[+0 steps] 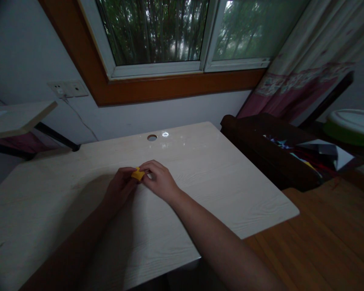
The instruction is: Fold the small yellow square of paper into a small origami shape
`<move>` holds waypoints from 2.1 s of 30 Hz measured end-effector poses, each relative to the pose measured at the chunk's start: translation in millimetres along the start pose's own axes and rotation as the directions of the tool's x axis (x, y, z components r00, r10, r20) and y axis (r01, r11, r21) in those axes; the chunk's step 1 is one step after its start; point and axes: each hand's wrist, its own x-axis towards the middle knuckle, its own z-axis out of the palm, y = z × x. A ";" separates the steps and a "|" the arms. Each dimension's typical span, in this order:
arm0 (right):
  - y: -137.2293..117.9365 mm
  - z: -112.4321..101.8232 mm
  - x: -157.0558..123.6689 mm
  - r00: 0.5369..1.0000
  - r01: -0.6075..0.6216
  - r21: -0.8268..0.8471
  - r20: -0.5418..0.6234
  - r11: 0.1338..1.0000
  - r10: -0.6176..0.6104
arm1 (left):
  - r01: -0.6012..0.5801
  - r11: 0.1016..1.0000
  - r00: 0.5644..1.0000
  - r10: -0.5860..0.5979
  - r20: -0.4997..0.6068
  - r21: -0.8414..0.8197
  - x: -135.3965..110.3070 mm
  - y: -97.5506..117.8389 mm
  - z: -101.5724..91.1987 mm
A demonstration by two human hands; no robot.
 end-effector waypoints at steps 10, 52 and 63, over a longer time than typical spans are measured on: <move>2.5 0.9 -0.5 0.998 0.005 0.010 -0.055 1.000 -0.004 | -0.050 0.992 0.995 0.060 -0.085 0.113 1.9 -5.2 -5.8; 4.0 0.5 -0.8 0.970 -0.238 0.238 0.013 0.942 0.242 | -0.046 0.998 0.999 0.047 -0.023 0.053 5.6 1.4 -10.5; -0.4 -2.7 0.8 0.968 -0.252 0.319 0.106 0.914 0.230 | 0.028 1.000 0.992 -0.026 -0.122 0.009 8.8 2.0 -11.9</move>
